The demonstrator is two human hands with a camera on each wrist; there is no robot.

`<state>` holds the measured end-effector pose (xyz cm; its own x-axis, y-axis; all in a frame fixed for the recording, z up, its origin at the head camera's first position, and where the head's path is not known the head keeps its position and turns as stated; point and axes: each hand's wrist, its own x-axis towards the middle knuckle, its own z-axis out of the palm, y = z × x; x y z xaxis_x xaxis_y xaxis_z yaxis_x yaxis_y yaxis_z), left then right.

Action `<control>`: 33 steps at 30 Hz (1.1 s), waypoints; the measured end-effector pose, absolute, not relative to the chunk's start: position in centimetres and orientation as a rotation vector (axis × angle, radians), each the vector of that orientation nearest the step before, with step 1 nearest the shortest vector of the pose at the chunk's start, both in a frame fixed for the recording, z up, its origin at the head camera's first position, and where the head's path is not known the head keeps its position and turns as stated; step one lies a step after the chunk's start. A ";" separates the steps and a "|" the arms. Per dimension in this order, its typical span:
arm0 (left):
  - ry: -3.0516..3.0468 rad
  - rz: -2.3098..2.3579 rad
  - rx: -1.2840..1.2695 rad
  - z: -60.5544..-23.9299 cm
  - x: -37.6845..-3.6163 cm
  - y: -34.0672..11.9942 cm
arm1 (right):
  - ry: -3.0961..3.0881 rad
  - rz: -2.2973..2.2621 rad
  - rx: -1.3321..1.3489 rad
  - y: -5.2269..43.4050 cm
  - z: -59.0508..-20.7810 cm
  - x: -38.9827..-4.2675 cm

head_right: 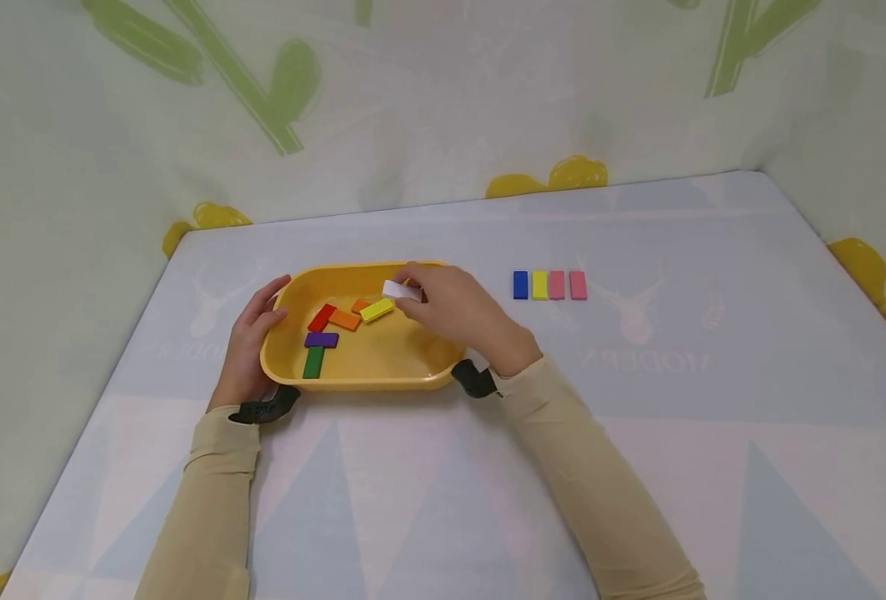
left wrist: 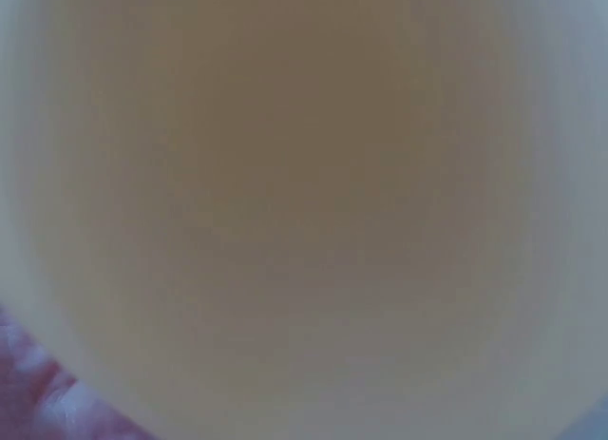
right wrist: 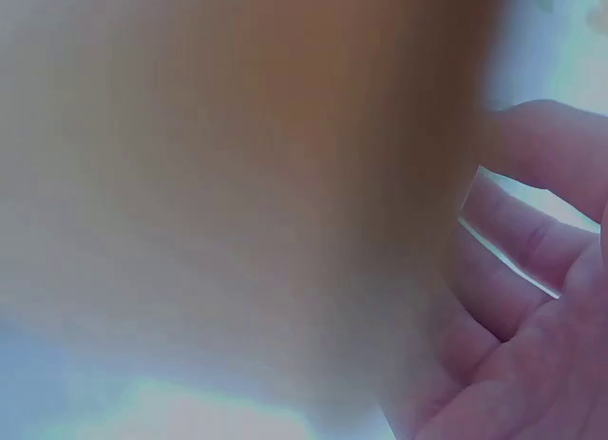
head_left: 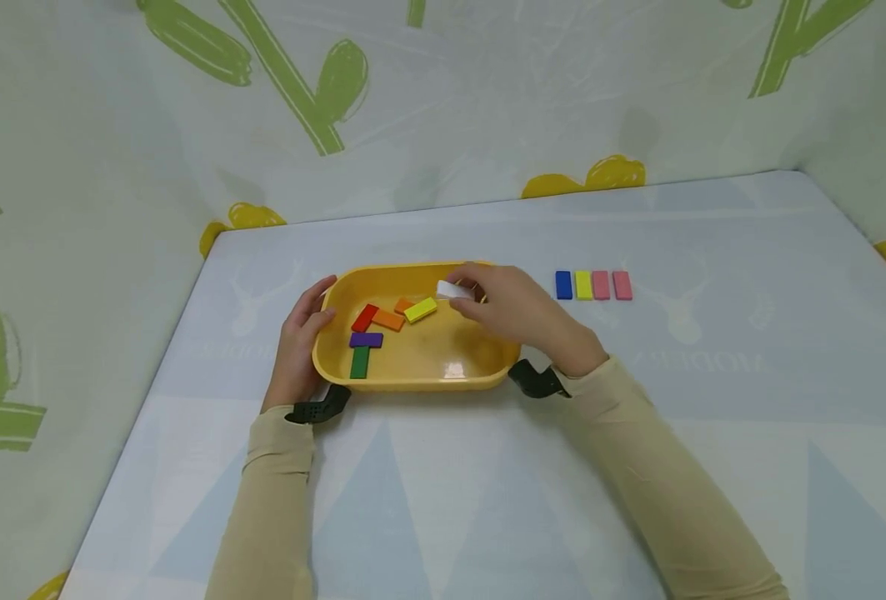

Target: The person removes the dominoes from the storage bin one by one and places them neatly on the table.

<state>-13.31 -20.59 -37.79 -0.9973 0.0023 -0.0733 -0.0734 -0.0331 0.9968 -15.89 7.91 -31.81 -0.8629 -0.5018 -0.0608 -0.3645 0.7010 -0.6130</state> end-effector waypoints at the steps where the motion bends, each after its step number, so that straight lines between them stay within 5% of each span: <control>1: 2.146 2.219 -0.082 -37.8 -13.3 -20.6 | 2.695 -0.912 -0.675 8.4 -31.6 -16.1; 10: 2.143 2.217 -0.084 -37.8 -13.3 -20.6 | 2.844 -1.033 -0.614 13.2 -31.3 -17.8; 33: 2.151 2.225 -0.082 -38.0 -13.3 -20.5 | 2.759 -1.207 0.136 22.9 -32.3 -19.0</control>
